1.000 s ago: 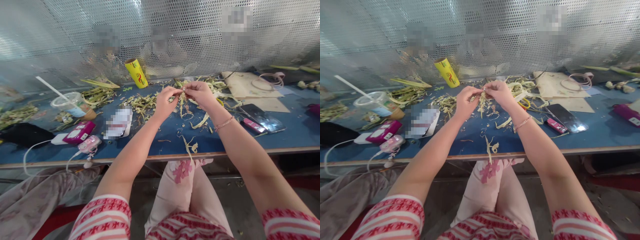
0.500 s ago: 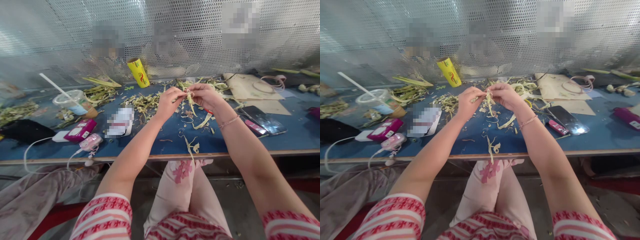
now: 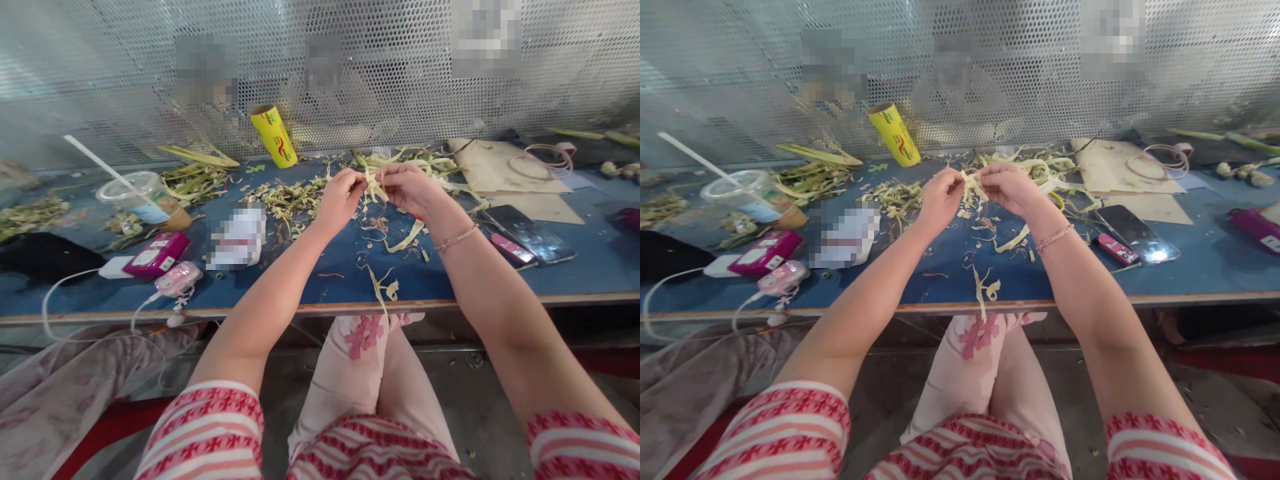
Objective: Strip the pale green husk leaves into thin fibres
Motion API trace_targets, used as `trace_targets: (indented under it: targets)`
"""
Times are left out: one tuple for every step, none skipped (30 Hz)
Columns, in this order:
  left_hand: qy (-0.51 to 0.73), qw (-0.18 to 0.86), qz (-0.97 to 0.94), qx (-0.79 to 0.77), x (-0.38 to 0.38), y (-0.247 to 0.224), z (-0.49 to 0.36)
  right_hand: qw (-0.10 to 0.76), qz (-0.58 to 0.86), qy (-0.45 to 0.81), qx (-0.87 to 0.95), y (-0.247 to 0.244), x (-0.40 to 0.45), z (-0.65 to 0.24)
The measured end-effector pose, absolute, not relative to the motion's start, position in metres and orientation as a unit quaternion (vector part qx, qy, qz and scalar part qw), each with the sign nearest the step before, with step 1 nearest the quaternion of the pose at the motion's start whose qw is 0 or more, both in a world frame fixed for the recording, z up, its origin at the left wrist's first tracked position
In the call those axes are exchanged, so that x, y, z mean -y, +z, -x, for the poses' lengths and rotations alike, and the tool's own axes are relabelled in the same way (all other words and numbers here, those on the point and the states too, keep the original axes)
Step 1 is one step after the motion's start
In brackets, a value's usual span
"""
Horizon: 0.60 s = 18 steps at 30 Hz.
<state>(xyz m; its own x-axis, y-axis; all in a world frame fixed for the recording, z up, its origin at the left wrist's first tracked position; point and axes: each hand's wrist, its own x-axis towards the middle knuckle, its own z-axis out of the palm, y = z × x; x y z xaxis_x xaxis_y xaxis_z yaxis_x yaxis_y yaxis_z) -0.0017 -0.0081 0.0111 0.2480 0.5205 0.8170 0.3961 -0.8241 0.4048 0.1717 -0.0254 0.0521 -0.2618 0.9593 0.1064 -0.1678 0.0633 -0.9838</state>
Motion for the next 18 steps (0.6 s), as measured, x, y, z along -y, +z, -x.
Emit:
trace_targets:
  targets:
    - [0.537, 0.066, -0.788, -0.294, 0.008, 0.011, 0.001, 0.486, 0.366, 0.578, 0.544, 0.051, 0.024, -0.171]
    - [0.534, 0.074, -0.788, -0.297, 0.007, 0.011, 0.001, 0.486, 0.367, 0.577, 0.545, 0.051, 0.023, -0.171]
    - [0.533, 0.083, -0.786, -0.300, 0.007, 0.011, 0.000, 0.485, 0.370, 0.575, 0.545, 0.050, 0.022, -0.171]
    - [0.534, 0.094, -0.783, -0.304, 0.008, 0.011, 0.000, 0.483, 0.372, 0.575, 0.545, 0.049, 0.021, -0.170]
    - [0.536, 0.109, -0.779, -0.308, 0.008, 0.011, -0.001, 0.482, 0.374, 0.577, 0.543, 0.048, 0.020, -0.170]
    - [0.539, 0.129, -0.771, -0.314, 0.009, 0.011, -0.002, 0.481, 0.376, 0.580, 0.538, 0.048, 0.019, -0.170]
    - [0.541, 0.153, -0.762, -0.321, 0.010, 0.011, -0.004, 0.480, 0.379, 0.585, 0.532, 0.047, 0.019, -0.170]
    - [0.542, 0.183, -0.751, -0.329, 0.011, 0.010, -0.005, 0.478, 0.382, 0.590, 0.526, 0.047, 0.018, -0.170]
    - [0.544, 0.215, -0.738, -0.337, 0.011, 0.009, -0.007, 0.476, 0.385, 0.595, 0.520, 0.047, 0.017, -0.169]
    - [0.544, 0.249, -0.723, -0.344, 0.011, 0.008, -0.009, 0.476, 0.389, 0.598, 0.514, 0.047, 0.017, -0.169]
    - [0.545, 0.284, -0.707, -0.349, 0.012, 0.007, -0.011, 0.476, 0.394, 0.599, 0.509, 0.047, 0.017, -0.169]
    - [0.545, 0.319, -0.691, -0.352, 0.012, 0.006, -0.013, 0.477, 0.400, 0.599, 0.504, 0.048, 0.017, -0.169]
    - [0.544, 0.350, -0.677, -0.351, 0.012, 0.004, -0.014, 0.476, 0.407, 0.599, 0.498, 0.049, 0.018, -0.169]
    - [0.542, 0.378, -0.665, -0.350, 0.011, 0.003, -0.015, 0.474, 0.415, 0.599, 0.494, 0.050, 0.018, -0.169]
    - [0.538, 0.400, -0.656, -0.347, 0.011, 0.003, -0.016, 0.471, 0.424, 0.598, 0.491, 0.051, 0.019, -0.169]
    - [0.534, 0.417, -0.650, -0.344, 0.011, 0.002, -0.017, 0.466, 0.431, 0.597, 0.491, 0.051, 0.020, -0.169]
    - [0.532, 0.428, -0.646, -0.342, 0.012, 0.001, -0.017, 0.460, 0.436, 0.595, 0.494, 0.052, 0.021, -0.169]
    - [0.531, 0.436, -0.642, -0.340, 0.012, 0.001, -0.017, 0.457, 0.440, 0.591, 0.498, 0.052, 0.022, -0.169]
